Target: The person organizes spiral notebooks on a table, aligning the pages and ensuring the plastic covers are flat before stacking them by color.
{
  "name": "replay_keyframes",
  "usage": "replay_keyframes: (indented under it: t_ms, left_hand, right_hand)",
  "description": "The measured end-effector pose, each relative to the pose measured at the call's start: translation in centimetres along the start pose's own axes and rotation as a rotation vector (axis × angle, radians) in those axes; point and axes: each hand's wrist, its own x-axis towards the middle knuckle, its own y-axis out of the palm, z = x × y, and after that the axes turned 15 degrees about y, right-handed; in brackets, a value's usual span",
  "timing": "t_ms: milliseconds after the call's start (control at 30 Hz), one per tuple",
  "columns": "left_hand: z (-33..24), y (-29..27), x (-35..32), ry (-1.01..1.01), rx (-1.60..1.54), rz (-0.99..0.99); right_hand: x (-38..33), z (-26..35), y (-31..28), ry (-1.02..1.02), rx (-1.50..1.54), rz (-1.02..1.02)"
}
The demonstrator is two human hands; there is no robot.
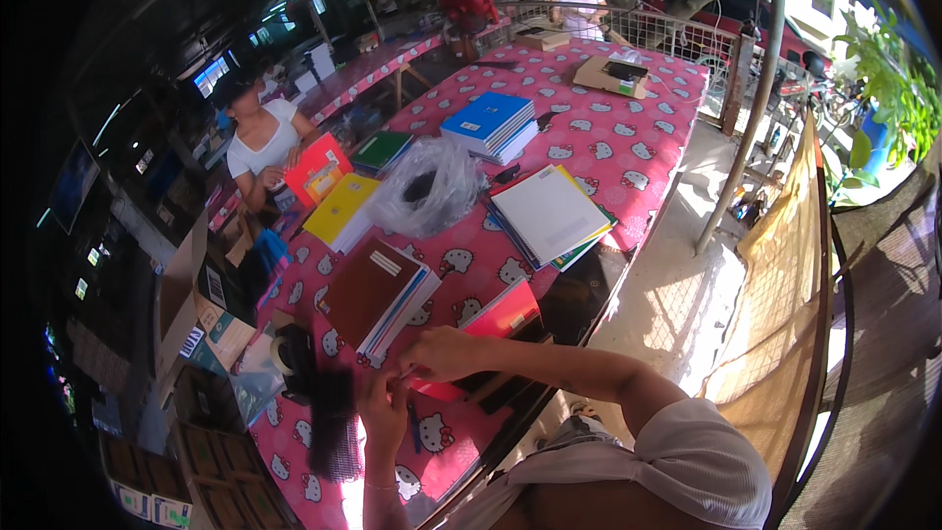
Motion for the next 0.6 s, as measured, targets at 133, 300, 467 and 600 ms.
replay_keyframes:
  t_ms: [133,300,467,600]
  left_hand:
    - [2.4,-0.7,-1.3,-0.093,-0.104,0.097]
    - [-1.0,0.1,1.0,0.025,-0.04,0.033]
    - [1.3,-0.8,-0.8,-0.066,-0.055,0.257]
    - [-1.7,-0.5,1.3,0.073,0.005,0.042]
  right_hand:
    - [0.6,0.6,-0.3,-0.008,0.061,0.081]
    - [0.7,-0.1,-0.9,0.02,0.165,0.132]
    - [0.9,0.7,-1.0,-0.014,0.124,0.117]
    - [0.6,-0.2,-1.2,0.032,0.158,0.17]
